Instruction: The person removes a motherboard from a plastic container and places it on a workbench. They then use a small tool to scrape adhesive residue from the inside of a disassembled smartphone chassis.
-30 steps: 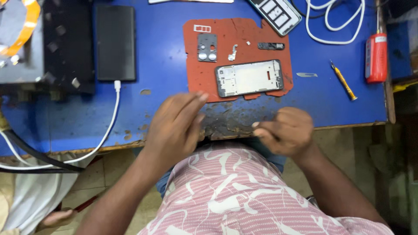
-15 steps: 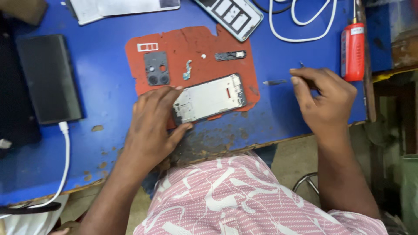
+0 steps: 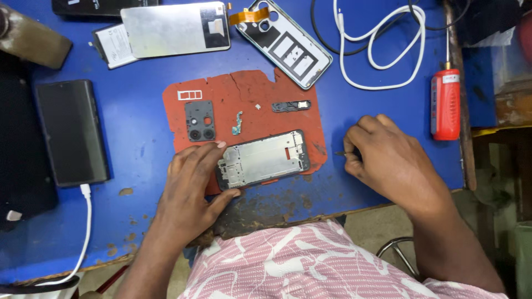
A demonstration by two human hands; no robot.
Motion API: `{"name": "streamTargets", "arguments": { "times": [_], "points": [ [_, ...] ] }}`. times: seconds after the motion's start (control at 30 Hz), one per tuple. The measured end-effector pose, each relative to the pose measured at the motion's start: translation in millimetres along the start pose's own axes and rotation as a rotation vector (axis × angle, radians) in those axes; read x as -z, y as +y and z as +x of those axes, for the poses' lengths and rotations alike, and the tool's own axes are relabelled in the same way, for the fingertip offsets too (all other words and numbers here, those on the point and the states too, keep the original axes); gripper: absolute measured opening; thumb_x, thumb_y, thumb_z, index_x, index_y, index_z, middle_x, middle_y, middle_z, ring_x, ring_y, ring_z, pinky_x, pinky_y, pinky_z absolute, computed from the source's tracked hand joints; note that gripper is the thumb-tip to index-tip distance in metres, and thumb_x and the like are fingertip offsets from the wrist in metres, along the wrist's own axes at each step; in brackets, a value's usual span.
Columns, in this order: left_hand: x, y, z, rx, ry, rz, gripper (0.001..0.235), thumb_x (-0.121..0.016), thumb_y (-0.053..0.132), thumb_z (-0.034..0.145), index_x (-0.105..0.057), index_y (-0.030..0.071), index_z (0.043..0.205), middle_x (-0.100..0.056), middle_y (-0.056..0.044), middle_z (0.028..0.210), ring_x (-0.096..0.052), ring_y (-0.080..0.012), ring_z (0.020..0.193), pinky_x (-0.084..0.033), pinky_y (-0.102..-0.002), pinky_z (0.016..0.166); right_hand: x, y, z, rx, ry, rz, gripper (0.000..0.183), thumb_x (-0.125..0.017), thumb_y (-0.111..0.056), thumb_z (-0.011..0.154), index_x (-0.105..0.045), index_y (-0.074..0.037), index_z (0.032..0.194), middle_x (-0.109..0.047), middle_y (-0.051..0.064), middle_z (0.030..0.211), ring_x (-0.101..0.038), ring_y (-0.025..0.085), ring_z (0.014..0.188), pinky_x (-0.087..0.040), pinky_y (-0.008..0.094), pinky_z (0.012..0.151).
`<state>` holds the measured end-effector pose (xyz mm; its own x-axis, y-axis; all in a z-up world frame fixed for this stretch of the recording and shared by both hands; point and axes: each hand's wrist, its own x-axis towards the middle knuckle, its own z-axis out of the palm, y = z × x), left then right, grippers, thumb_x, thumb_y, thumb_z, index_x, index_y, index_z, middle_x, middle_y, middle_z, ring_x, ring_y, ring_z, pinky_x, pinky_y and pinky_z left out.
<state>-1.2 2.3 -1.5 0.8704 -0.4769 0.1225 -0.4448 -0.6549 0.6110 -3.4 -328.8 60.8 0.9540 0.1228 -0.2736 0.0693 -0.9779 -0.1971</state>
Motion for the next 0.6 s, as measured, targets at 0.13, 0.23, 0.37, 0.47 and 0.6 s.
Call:
{"name": "streamTargets", "arguments": {
  "times": [0.13, 0.23, 0.37, 0.47, 0.6],
  "points": [
    [7.2, -1.1, 4.3, -0.091, 0.021, -0.057, 0.085, -0.088, 0.028, 0.075, -0.047, 0.009, 0.147, -0.055, -0.016, 0.139, -0.052, -0.0388, 0.126, -0.044, -0.050, 0.105, -8.4, -0.9, -5.3, 0.117, 0.094, 0.077, 0.016, -0.075, -0.011, 0.076, -0.066, -0.008, 0.089, -0.068, 0.007, 0.086, -0.067, 0.031, 0.089, -0.054, 0.045, 0.075],
    [15.9, 2.4, 12.8, -0.116, 0.024, -0.185, 0.086, -0.088, 0.027, 0.079, -0.043, 0.008, 0.150, -0.053, -0.018, 0.142, -0.053, -0.0397, 0.129, -0.047, -0.047, 0.107, -5.8, 2.8, -0.5, 0.155, 0.088, 0.262, 0.041, -0.077, -0.005, 0.071, -0.070, -0.004, 0.112, -0.070, 0.009, 0.081, -0.069, 0.028, 0.077, -0.055, 0.041, 0.074],
    [18.5, 6.6, 31.1, -0.090, -0.082, -0.143, 0.093, -0.089, 0.025, 0.074, -0.040, 0.007, 0.151, -0.055, -0.017, 0.138, -0.053, -0.0379, 0.123, -0.046, -0.049, 0.103, 19.4, -7.9, 14.4, 0.389, 0.332, 0.410, 0.014, -0.074, 0.000, 0.089, -0.070, -0.003, 0.102, -0.071, 0.011, 0.105, -0.072, 0.021, 0.093, -0.057, 0.032, 0.082],
    [19.6, 9.9, 42.3, -0.085, -0.189, -0.030, 0.099, -0.089, 0.027, 0.073, -0.036, 0.008, 0.155, -0.055, -0.015, 0.128, -0.052, -0.0358, 0.116, -0.047, -0.049, 0.098, 31.3, -28.1, 39.1, 0.494, 0.309, 0.525, 0.013, -0.073, 0.001, 0.089, -0.069, -0.001, 0.101, -0.071, 0.011, 0.106, -0.072, 0.019, 0.098, -0.057, 0.032, 0.085],
    [22.6, 10.2, 52.6, -0.151, -0.200, 0.055, 0.107, -0.092, 0.033, 0.064, -0.037, 0.008, 0.152, -0.052, -0.013, 0.123, -0.051, -0.0330, 0.112, -0.047, -0.047, 0.096, 17.5, -56.9, 68.7, 0.613, 0.166, 0.605, 0.020, -0.073, 0.003, 0.091, -0.075, -0.005, 0.109, -0.074, 0.008, 0.104, -0.073, 0.015, 0.095, -0.059, 0.028, 0.083]
  ]
}}
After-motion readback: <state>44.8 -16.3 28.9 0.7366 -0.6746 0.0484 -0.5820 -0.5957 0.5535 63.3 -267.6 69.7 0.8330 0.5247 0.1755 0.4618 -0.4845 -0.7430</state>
